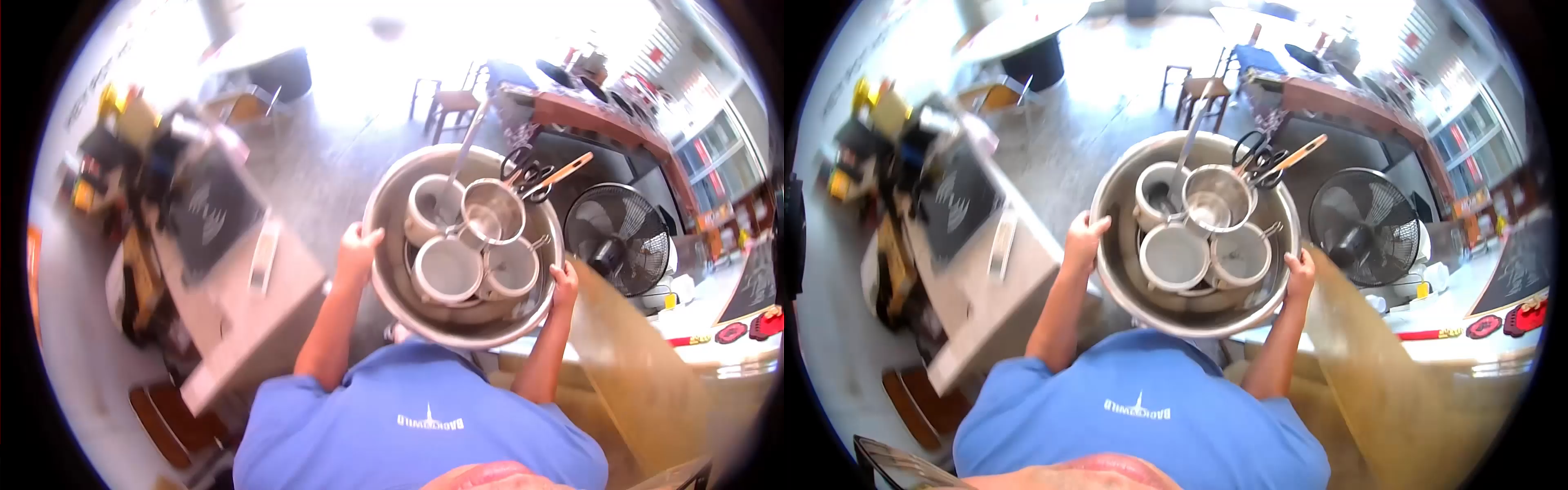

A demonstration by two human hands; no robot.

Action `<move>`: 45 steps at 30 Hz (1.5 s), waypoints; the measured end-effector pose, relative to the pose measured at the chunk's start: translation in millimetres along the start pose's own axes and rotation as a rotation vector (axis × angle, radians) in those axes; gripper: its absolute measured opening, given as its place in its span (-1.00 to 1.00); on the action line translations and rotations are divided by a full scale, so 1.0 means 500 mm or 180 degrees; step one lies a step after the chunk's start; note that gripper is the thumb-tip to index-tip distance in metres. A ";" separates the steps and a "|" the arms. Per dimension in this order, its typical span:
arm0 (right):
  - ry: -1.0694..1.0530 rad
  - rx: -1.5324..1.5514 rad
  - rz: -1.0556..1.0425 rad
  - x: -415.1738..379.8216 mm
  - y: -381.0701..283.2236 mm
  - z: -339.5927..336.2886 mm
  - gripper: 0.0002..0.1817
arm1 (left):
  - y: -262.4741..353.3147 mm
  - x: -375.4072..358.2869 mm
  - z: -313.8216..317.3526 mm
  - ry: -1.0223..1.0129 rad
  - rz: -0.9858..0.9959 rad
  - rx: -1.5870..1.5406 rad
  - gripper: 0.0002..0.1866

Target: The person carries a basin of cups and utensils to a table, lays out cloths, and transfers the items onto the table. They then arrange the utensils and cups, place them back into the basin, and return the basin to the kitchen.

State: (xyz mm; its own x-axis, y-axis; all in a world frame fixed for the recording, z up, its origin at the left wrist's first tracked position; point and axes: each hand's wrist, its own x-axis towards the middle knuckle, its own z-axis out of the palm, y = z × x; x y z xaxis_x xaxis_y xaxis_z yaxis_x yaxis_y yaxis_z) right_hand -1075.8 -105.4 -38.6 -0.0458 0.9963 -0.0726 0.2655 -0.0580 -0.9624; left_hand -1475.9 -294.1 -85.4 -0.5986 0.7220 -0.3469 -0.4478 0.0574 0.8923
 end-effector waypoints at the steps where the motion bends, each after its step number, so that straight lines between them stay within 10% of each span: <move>1: 0.0037 0.0122 -0.0007 0.021 -0.024 0.008 -0.66 | -0.002 0.027 0.011 0.0002 -0.0045 0.0038 -0.70; 33: 0.2018 -0.0895 0.1138 -0.094 -0.044 0.233 -0.69 | 0.000 0.538 0.088 -0.1743 -0.0665 0.1619 -0.67; 45: 0.1038 0.0116 0.0805 0.430 0.269 0.201 -0.69 | 0.059 0.702 0.352 -0.0501 0.0414 0.3016 -0.50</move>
State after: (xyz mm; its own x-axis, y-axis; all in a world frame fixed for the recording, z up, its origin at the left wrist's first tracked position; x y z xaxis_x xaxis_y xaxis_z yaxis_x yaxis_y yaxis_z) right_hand -1146.7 94.5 -209.8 0.3255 0.9179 -0.2269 0.1946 -0.2998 -0.9339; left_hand -1582.3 82.7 -130.0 -0.4791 0.8421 -0.2477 0.3779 0.4526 0.8077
